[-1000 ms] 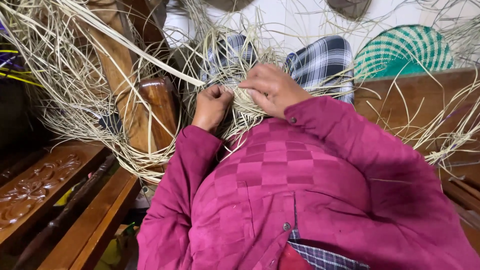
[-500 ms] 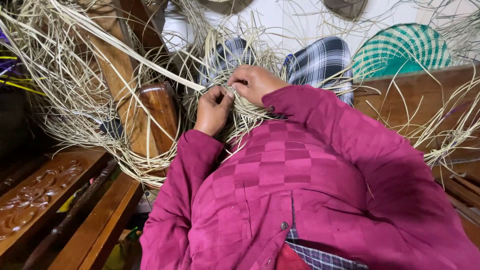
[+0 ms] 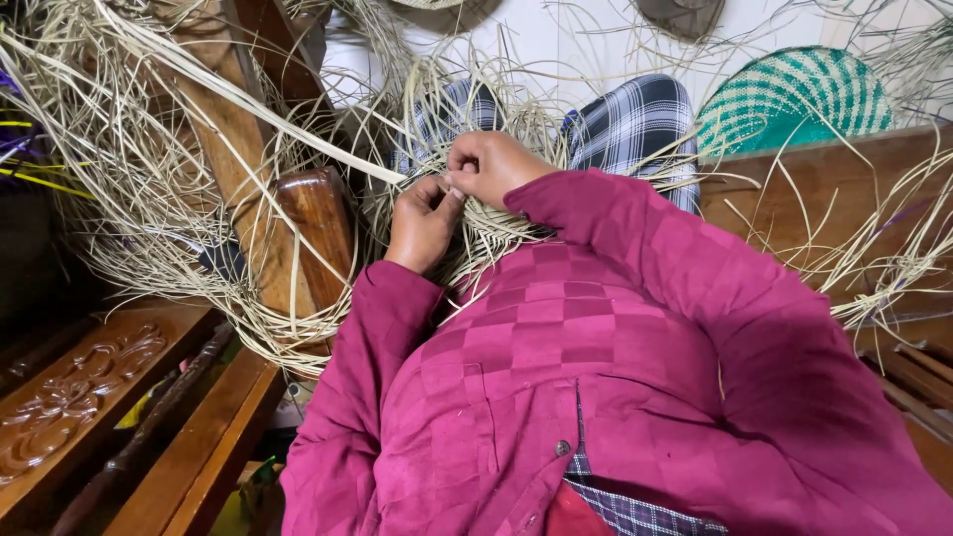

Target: Weaving a basket base using dried plant fibers

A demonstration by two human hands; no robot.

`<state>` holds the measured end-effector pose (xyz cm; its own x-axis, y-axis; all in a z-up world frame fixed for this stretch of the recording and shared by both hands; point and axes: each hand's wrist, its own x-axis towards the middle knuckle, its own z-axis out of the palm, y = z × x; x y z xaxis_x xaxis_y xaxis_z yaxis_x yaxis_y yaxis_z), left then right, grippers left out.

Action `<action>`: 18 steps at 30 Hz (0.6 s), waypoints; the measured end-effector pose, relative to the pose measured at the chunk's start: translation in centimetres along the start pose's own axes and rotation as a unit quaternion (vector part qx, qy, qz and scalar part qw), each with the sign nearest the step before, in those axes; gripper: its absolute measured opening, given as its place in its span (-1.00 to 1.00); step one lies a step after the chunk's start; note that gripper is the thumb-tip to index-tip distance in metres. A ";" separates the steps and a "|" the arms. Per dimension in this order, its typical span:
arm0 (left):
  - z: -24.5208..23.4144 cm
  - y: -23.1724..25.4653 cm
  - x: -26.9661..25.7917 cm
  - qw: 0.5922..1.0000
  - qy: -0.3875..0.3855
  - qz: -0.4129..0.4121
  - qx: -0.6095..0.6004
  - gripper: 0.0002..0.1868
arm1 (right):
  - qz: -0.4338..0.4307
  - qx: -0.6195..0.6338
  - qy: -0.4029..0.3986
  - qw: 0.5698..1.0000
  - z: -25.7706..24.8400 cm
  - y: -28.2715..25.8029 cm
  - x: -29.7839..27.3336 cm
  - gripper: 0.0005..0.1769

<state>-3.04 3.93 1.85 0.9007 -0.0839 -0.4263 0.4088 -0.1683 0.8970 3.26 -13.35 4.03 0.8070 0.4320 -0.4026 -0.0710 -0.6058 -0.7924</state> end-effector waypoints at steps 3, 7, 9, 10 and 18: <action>0.0 -0.6 0.2 1.000 -0.004 -0.001 -0.002 -0.90 | 0.026 0.054 0.022 0.998 0.4 0.8 0.7 -0.90; 0.2 -0.5 0.1 1.000 0.003 -0.001 0.002 -0.90 | 0.015 0.042 0.037 0.998 -0.5 -0.5 -0.5 -0.90; 0.2 -0.4 0.1 1.000 0.005 0.002 0.004 -0.91 | 0.006 0.024 0.021 0.999 -0.7 -0.8 -1.0 -0.90; 0.2 -0.2 0.1 1.000 0.007 0.005 0.004 -0.90 | -0.002 0.001 0.012 1.000 -0.5 -0.6 -0.9 -0.88; 0.0 0.1 0.0 1.000 0.007 -0.016 -0.007 -0.92 | 0.006 0.040 0.046 0.998 1.1 1.2 0.4 -0.88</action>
<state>-2.97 3.89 1.98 0.8892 -0.0655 -0.4528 0.4390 -0.1571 0.8847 2.86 -13.17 2.42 0.8562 0.3592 -0.3713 -0.1244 -0.5541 -0.8231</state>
